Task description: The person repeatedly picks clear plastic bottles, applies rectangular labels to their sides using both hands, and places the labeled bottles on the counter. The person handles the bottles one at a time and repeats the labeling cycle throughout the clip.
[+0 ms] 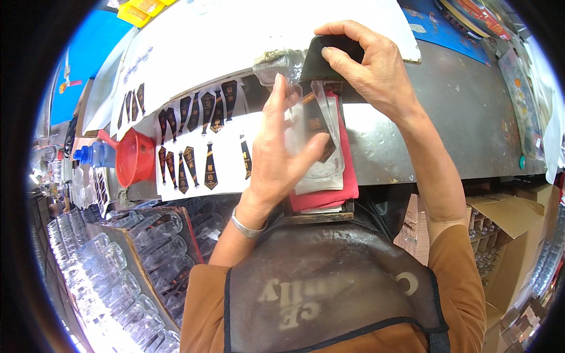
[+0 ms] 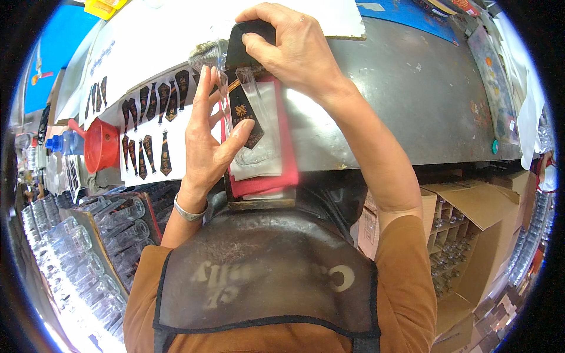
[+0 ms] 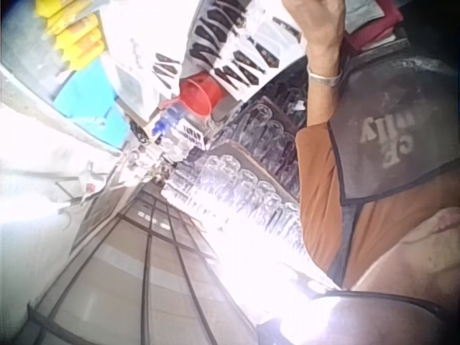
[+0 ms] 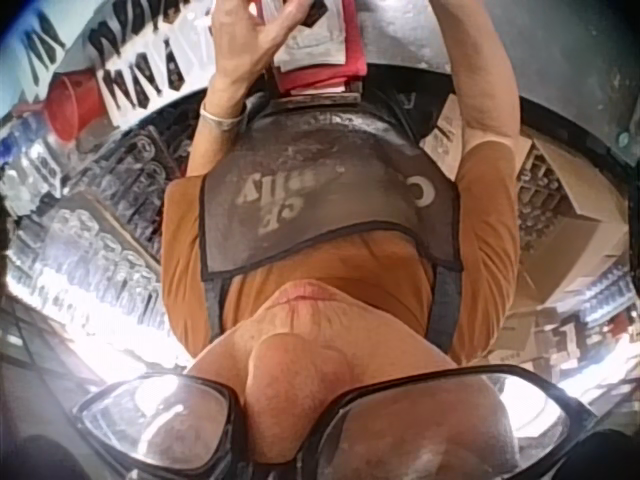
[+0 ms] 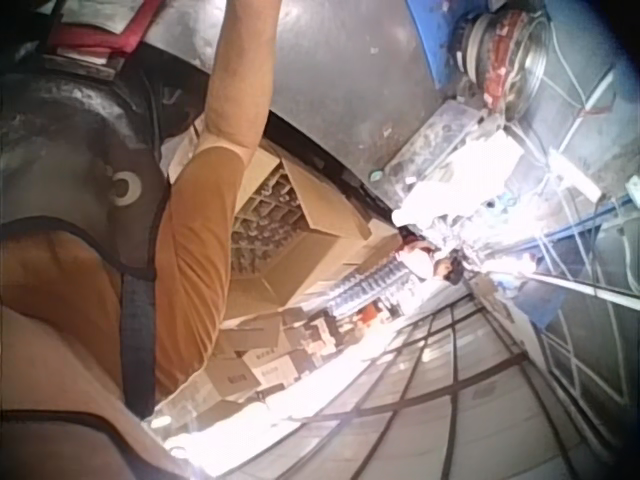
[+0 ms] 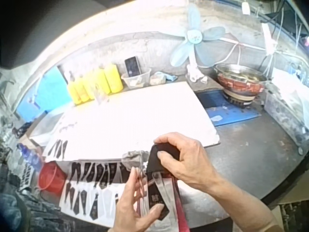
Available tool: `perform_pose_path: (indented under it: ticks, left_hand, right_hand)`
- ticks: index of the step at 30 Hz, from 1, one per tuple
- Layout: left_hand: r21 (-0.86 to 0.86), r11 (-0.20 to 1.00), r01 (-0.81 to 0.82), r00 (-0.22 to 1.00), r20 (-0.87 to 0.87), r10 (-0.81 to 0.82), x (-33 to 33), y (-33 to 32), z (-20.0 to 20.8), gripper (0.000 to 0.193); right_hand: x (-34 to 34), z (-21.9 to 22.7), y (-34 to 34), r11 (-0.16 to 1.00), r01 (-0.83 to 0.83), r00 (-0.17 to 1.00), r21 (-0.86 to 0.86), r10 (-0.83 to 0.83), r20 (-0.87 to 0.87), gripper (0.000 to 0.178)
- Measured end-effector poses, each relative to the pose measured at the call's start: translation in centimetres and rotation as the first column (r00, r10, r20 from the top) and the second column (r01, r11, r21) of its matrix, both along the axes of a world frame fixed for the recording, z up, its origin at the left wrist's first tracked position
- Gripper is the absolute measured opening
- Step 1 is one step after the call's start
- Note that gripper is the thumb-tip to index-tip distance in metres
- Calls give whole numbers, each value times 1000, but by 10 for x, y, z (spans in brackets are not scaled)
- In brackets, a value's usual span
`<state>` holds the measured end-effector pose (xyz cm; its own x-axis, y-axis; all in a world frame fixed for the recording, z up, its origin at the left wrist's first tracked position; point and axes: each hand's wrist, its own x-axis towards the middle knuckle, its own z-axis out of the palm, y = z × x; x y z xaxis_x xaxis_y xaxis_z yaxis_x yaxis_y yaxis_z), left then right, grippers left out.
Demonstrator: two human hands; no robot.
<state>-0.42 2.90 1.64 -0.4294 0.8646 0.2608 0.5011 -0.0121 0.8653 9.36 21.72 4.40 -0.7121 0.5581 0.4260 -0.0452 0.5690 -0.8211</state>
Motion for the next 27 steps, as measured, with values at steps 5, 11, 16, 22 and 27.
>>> perform_pose_path:
  ticks: [5, 11, 16, 22, 27]
  left_hand:
    - [6, 1000, -5, 1000, 9, 5, 2, 0, -1, 97]
    - [18, 1000, -16, 999, 34, 15, 3, 0, -1, 98]
    - [16, 999, -37, 999, 21, 37, 4, 2, -1, 102]
    - [7, 999, -39, 999, -7, 39, 4, 2, -2, 102]
    - [67, 998, 7, 992, 127, -16, 1, -5, -4, 102]
  right_hand:
    - [-3, -1, -2, 995, 58, 998, 78, -55, -36, 26]
    - [-1, 4, 2, 998, -57, 997, -9, 57, -49, 25]
    - [-16, 25, 3, 922, -30, 999, 386, 13, 46, 26]
    - [-29, 36, -1, 908, -147, 989, 393, 126, 79, 20]
    - [6, 22, -22, 899, -117, 985, 421, 160, -67, 27]
